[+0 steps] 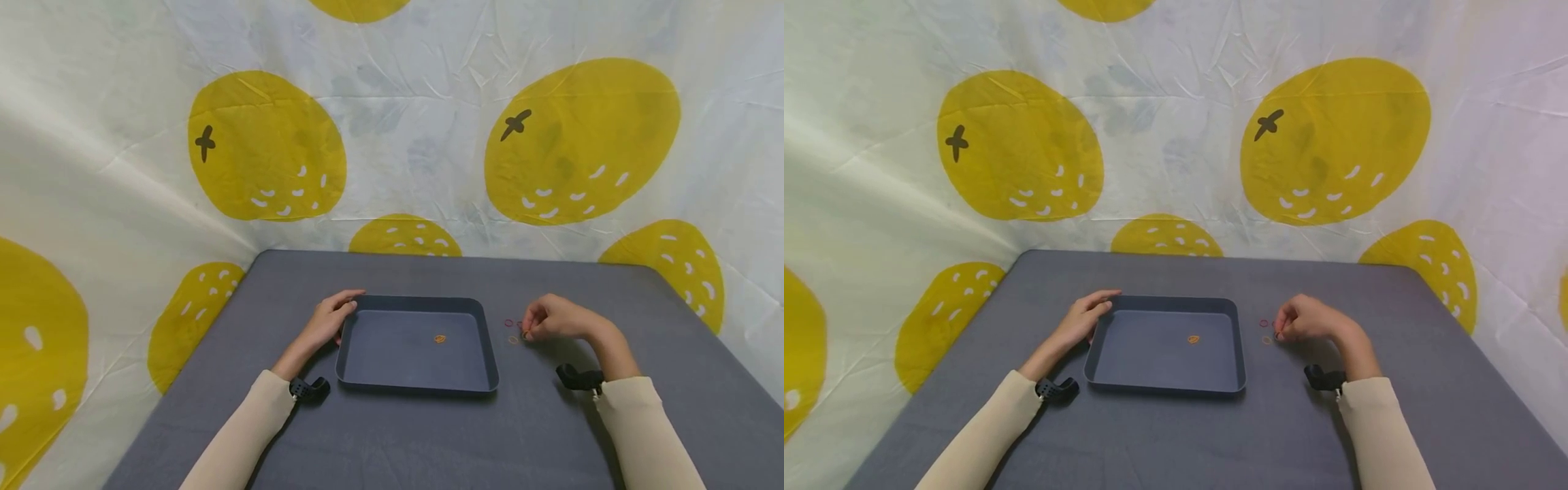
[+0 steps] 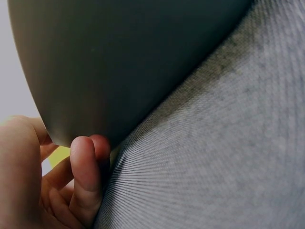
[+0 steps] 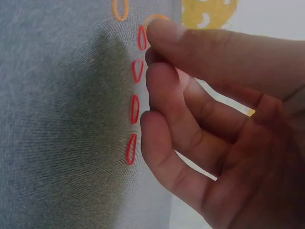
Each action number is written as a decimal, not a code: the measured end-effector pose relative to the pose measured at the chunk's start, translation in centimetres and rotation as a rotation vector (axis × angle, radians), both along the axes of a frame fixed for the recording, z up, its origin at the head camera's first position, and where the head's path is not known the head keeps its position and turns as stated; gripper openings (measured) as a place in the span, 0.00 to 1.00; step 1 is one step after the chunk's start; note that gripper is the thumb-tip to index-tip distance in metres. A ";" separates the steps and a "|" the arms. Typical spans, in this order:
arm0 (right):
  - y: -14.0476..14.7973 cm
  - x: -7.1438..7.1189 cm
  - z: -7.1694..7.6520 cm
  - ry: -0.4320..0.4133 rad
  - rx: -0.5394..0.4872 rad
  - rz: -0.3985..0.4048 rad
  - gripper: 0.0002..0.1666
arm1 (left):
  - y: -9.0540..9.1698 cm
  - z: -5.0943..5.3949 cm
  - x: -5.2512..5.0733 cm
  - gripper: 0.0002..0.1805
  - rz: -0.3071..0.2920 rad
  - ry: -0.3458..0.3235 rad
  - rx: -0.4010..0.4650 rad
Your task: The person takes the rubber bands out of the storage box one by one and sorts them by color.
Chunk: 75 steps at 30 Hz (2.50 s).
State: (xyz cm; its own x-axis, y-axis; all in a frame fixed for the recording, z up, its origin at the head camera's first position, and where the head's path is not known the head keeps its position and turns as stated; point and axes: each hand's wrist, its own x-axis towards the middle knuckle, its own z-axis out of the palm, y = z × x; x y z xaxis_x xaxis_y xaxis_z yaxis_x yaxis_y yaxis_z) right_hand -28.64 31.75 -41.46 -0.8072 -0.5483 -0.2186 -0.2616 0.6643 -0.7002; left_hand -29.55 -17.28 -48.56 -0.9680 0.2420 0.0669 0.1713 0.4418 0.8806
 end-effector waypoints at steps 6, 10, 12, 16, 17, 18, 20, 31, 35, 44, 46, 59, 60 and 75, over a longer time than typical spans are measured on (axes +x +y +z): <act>0.3 -0.3 -0.5 -0.025 0.004 -0.010 0.04 | 0.0 0.0 0.0 0.21 -0.001 -0.002 -0.003; 0.3 -0.4 -0.9 -0.027 -0.001 0.000 0.04 | 0.1 0.0 -0.1 0.21 0.001 -0.007 -0.001; 0.2 -0.4 -1.1 -0.039 -0.005 0.004 0.04 | 0.1 0.0 -0.1 0.21 0.004 -0.010 0.001; 0.1 -0.5 -1.2 -0.056 0.006 0.006 0.05 | 0.1 -0.1 -0.2 0.21 0.008 -0.008 -0.001; 0.1 -0.5 -1.2 -0.054 0.008 0.007 0.05 | 0.1 -0.1 -0.2 0.21 0.009 -0.007 -0.002; 0.1 -0.6 -1.2 -0.054 0.011 0.004 0.05 | 0.1 0.0 -0.2 0.21 0.009 -0.005 -0.002; 0.1 -0.6 -1.2 -0.049 0.017 -0.004 0.06 | 0.1 0.0 -0.1 0.21 0.008 -0.004 -0.002; 0.1 -0.7 -1.0 -0.022 0.030 -0.037 0.08 | 0.1 0.2 0.0 0.21 -0.001 0.010 -0.004; 0.2 -0.7 -1.0 -0.009 0.023 -0.038 0.08 | 0.1 0.1 0.0 0.21 0.000 0.011 -0.006; -0.1 -0.6 -1.0 0.006 0.005 -0.047 0.04 | 0.0 0.0 0.0 0.21 -0.007 0.007 -0.005; -0.2 -0.6 -0.9 0.021 -0.002 -0.046 0.04 | 0.0 -0.1 0.0 0.21 -0.008 0.007 -0.006; -0.6 -0.9 -0.6 0.069 -0.058 -0.017 0.06 | -0.1 -0.2 -0.1 0.20 0.007 0.001 -0.008; -0.7 -0.9 -0.5 0.069 -0.060 -0.018 0.06 | -0.1 -0.2 -0.1 0.20 0.009 0.000 -0.009; -1.5 -0.8 -0.2 0.054 -0.122 -0.023 0.08 | 0.1 0.0 0.0 0.21 0.003 -0.003 -0.004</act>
State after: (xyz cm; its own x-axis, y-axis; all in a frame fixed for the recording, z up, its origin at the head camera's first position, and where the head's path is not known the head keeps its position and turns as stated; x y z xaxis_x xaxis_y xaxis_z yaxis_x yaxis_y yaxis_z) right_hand -29.39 30.30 -41.64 -0.8287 -0.5493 -0.1071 -0.2868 0.5811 -0.7616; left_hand -29.57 -17.20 -48.58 -0.9687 0.2398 0.0635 0.1679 0.4455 0.8794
